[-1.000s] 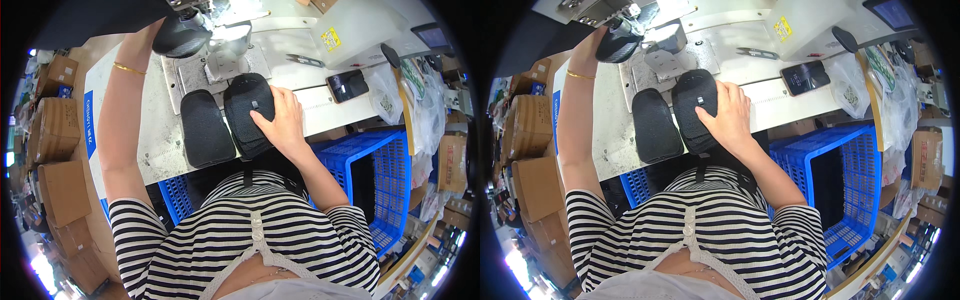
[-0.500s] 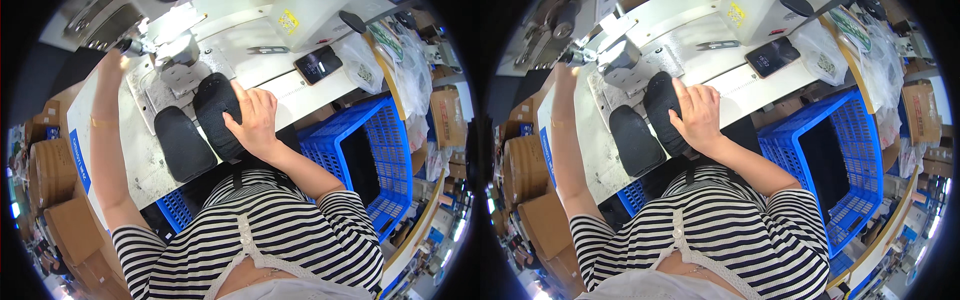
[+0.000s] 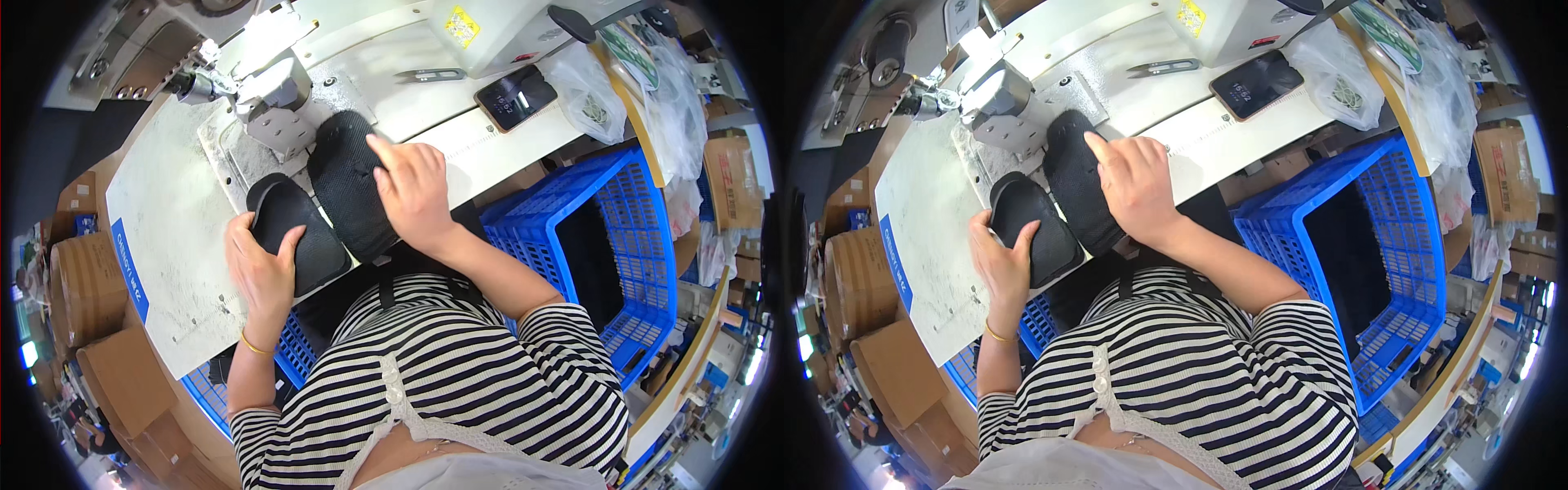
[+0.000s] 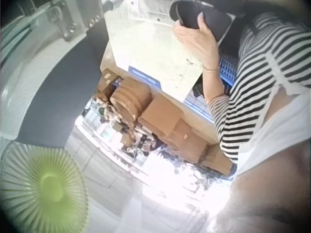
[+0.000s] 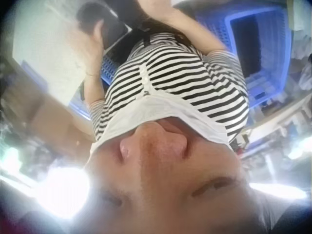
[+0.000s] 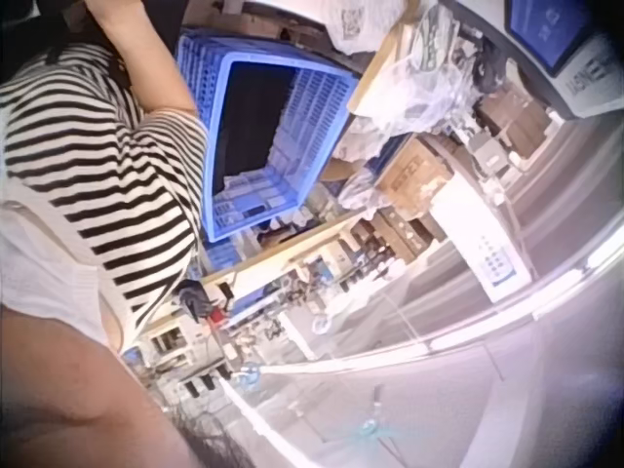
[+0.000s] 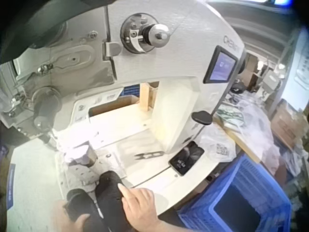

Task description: The person aligns fabric shoe pieces by hand and stitches their edges together using a sewing machine.

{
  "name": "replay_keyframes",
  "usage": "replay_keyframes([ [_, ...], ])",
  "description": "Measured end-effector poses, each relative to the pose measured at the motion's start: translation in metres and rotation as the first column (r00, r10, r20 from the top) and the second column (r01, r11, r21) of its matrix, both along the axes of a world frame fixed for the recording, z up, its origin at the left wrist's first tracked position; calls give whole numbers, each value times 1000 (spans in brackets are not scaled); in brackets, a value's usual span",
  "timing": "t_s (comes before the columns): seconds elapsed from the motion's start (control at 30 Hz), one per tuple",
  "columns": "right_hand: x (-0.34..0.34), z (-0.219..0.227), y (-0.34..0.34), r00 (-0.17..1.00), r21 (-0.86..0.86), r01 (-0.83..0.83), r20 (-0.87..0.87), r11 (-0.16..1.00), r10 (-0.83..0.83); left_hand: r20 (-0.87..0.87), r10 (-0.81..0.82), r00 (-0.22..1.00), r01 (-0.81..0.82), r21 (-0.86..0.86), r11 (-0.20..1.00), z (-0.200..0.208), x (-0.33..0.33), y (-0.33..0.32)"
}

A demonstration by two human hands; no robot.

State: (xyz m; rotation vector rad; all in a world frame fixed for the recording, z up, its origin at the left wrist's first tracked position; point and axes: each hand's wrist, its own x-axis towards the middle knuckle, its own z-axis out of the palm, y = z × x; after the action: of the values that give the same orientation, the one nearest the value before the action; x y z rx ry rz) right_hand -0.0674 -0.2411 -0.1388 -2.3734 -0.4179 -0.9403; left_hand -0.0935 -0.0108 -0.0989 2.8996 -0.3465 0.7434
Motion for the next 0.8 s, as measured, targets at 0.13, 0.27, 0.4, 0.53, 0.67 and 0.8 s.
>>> replay_keyframes([
  [0.13,8,44,-7,959,348,-267,188,899,212,-289,-403,868,-281,-956,82,37,15,17],
  [0.27,17,79,19,734,575,-555,-2,601,679,-163,-506,847,-300,-932,-202,71,7,-9],
  [0.4,2,81,33,610,816,-369,-148,445,778,-33,-413,910,-150,-955,-255,67,12,-11],
  [0.53,-13,72,28,720,736,-356,-177,576,671,14,-300,954,-85,-945,-316,68,14,-4],
  [0.67,-16,76,26,651,793,-270,-267,546,710,43,-305,951,-51,-955,-293,65,14,3],
  [0.8,-12,72,31,703,844,-254,-174,473,689,57,-329,942,-55,-945,-324,65,18,6],
])
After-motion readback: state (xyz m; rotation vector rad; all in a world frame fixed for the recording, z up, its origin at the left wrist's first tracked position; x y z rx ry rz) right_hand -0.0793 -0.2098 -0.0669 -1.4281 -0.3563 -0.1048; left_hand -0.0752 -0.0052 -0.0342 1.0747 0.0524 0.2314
